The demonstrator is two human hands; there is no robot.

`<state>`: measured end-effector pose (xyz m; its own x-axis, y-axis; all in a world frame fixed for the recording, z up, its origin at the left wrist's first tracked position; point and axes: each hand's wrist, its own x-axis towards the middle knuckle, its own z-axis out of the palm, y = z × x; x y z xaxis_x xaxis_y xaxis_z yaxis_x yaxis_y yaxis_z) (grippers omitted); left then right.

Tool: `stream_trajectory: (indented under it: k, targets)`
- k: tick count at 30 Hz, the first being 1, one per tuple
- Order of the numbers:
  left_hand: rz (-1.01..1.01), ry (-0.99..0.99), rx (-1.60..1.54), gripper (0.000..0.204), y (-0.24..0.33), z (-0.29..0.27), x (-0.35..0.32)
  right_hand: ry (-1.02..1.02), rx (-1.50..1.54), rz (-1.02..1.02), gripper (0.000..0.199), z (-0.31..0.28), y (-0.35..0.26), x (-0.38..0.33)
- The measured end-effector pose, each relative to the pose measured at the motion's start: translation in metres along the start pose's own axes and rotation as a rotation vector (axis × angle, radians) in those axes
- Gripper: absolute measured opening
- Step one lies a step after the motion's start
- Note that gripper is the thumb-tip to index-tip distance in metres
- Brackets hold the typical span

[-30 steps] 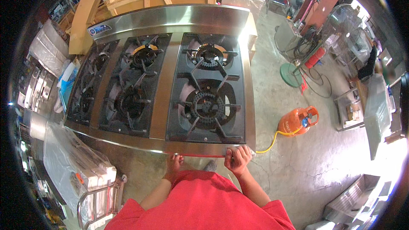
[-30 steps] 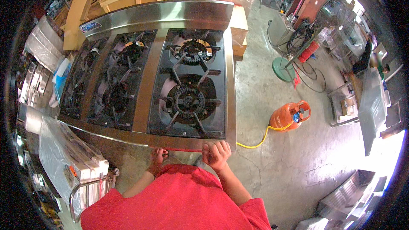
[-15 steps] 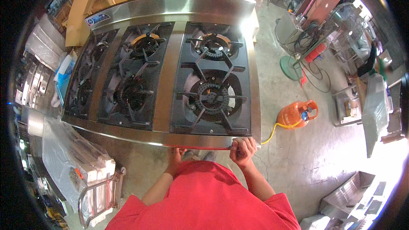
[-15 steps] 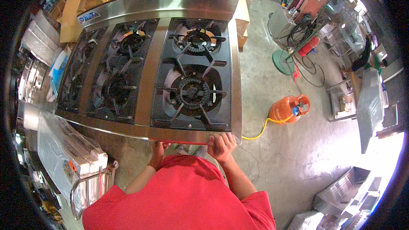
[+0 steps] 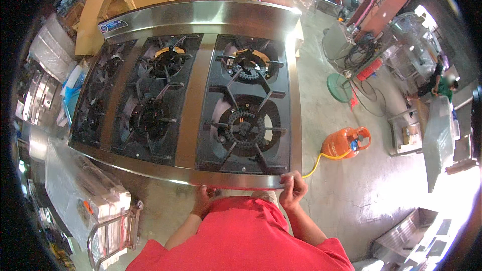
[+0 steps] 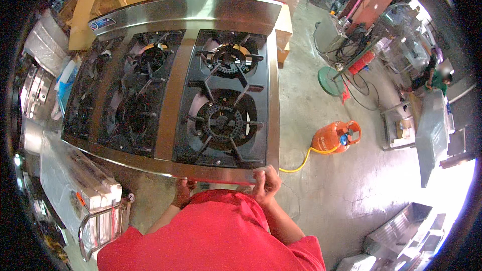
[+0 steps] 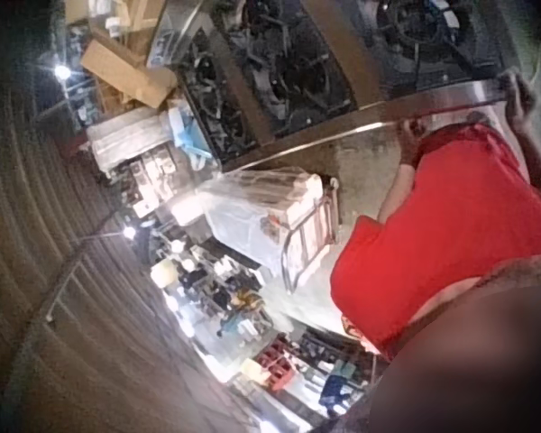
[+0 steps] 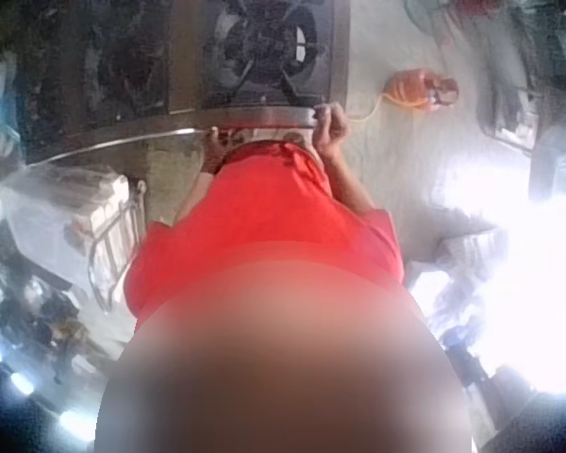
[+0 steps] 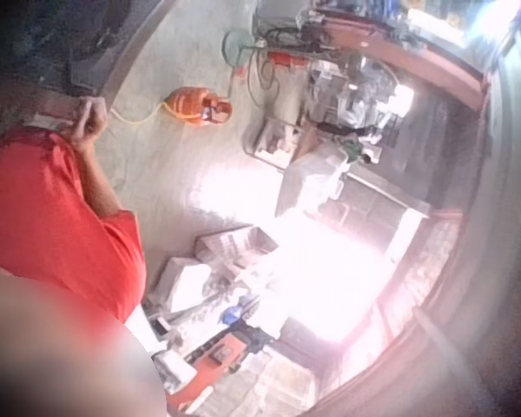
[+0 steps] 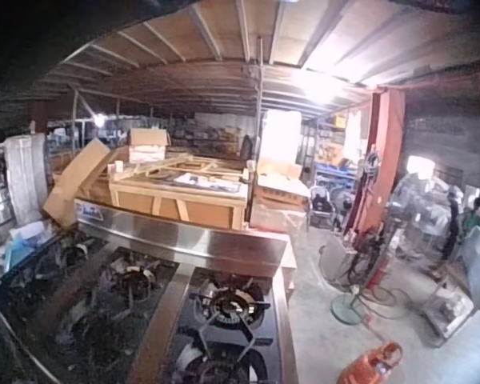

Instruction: The person assembles a stainless steel gas stove by attaching side panels, placing the cooktop, and securing it with a power drill. They connect a gas hose to a cylinder and ignite one burner to test functionality.

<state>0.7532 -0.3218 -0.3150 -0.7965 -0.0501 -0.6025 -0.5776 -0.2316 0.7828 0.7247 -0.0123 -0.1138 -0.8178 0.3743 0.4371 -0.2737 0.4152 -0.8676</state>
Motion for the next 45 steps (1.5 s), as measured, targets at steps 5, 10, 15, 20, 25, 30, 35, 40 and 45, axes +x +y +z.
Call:
stream_trajectory:
  k: [5, 10, 15, 20, 25, 30, 35, 40, 45]
  targets:
    - [0.181, 0.232, -0.142, 0.033, -0.005, 0.026, 0.000, -0.085, 0.109, 0.121, 0.031, -0.031, 0.039, 0.082]
    - [0.334, 0.851, 0.275, 0.031, -0.030, 0.049, -0.025, -0.477, 0.325, 0.139, 0.021, -0.017, 0.091, 0.142]
    - [0.186, 0.707, 0.254, 0.030, -0.090, 0.144, -0.053, -0.553, 0.185, -0.242, 0.010, -0.003, 0.105, 0.152]
    - [0.081, 0.507, 0.137, 0.030, -0.103, 0.199, -0.052, -0.540, 0.216, -0.410, 0.009, -0.007, 0.108, 0.158]
    - [0.102, 0.655, 0.007, 0.031, -0.087, 0.172, -0.040, -0.546, 0.293, -0.424, 0.010, -0.004, 0.112, 0.156]
    - [0.131, 0.735, -0.022, 0.032, -0.083, 0.160, -0.024, -0.554, 0.316, -0.470, 0.010, -0.003, 0.115, 0.156]
    - [0.079, 0.584, 0.058, 0.034, -0.104, 0.225, -0.014, -0.576, 0.327, -0.505, 0.012, -0.003, 0.116, 0.160]
    - [0.093, 0.602, 0.031, 0.037, -0.107, 0.224, -0.019, -0.563, 0.374, -0.487, 0.013, -0.003, 0.115, 0.162]
    - [0.148, 0.723, -0.053, 0.040, -0.094, 0.154, -0.030, -0.542, 0.362, -0.508, 0.009, -0.002, 0.118, 0.160]
